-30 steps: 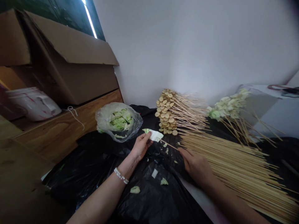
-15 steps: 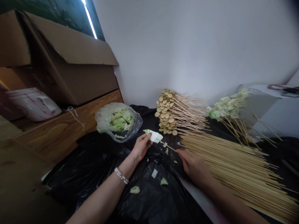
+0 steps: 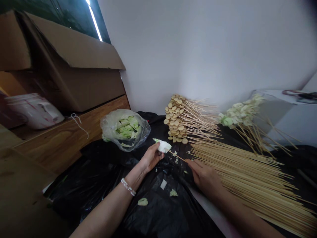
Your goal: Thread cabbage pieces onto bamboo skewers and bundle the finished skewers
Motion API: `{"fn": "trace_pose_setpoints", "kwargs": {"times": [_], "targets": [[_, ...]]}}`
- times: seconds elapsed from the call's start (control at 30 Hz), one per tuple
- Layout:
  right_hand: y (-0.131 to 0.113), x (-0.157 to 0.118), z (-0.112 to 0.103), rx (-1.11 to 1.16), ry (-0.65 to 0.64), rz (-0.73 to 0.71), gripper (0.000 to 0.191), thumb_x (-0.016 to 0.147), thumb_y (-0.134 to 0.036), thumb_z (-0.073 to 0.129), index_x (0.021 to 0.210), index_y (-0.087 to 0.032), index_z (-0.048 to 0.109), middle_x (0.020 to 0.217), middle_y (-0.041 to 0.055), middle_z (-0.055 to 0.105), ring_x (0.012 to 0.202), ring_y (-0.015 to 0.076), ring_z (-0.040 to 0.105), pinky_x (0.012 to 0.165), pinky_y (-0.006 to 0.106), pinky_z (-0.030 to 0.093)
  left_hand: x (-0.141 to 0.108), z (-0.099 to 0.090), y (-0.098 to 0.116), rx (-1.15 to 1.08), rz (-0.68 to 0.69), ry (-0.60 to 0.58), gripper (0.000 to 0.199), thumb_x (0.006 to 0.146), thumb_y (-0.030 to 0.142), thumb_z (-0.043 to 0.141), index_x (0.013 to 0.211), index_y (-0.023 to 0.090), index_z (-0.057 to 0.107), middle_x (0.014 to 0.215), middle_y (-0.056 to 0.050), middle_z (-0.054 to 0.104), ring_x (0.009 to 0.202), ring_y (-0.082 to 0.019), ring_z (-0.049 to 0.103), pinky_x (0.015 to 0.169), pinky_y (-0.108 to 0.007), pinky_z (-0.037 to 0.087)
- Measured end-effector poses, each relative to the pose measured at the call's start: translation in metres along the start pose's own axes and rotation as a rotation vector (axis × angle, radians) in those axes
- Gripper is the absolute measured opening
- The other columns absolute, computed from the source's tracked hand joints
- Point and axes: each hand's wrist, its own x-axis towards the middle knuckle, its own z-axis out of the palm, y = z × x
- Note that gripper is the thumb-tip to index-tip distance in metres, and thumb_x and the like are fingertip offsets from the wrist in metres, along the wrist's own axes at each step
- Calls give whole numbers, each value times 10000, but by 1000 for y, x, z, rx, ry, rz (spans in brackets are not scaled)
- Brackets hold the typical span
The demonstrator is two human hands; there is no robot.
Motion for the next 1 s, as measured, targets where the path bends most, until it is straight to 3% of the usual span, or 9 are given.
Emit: {"fn": "trace_pose_setpoints", "kwargs": {"times": [0.3, 0.67, 0.87, 1.0], "targets": [[0, 0, 2, 3, 69, -28, 361, 955, -185, 336, 1146, -152, 640, 845, 81, 682, 732, 160, 654, 673, 253, 522, -1, -2, 4, -102, -153, -136, 219, 940, 221, 451, 857, 91, 607, 710, -70, 607, 528, -96, 535, 482, -191, 451], [-2, 1, -1, 66, 22, 1, 347, 952, -186, 353, 1140, -189, 646, 884, 80, 691, 736, 155, 654, 680, 253, 530, -6, -3, 2, -12, -211, -287, 297, 897, 376, 529, 732, 133, 569, 588, -3, 467, 484, -84, 430, 453, -185, 358], [-5, 4, -2, 8, 2, 14, 349, 956, -182, 352, 1147, -174, 644, 869, 81, 687, 748, 157, 652, 690, 249, 518, 0, 0, 0, 119, 97, 15, 183, 846, 325, 618, 828, 144, 595, 670, 1, 562, 499, -66, 473, 433, -156, 341], [-1, 4, -7, -64, 15, 8, 334, 952, -186, 375, 1148, -171, 644, 888, 84, 694, 743, 161, 658, 677, 249, 510, 3, -3, 3, 116, 218, 109, 211, 798, 345, 677, 839, 150, 608, 689, 15, 586, 506, -61, 485, 441, -159, 362]]}}
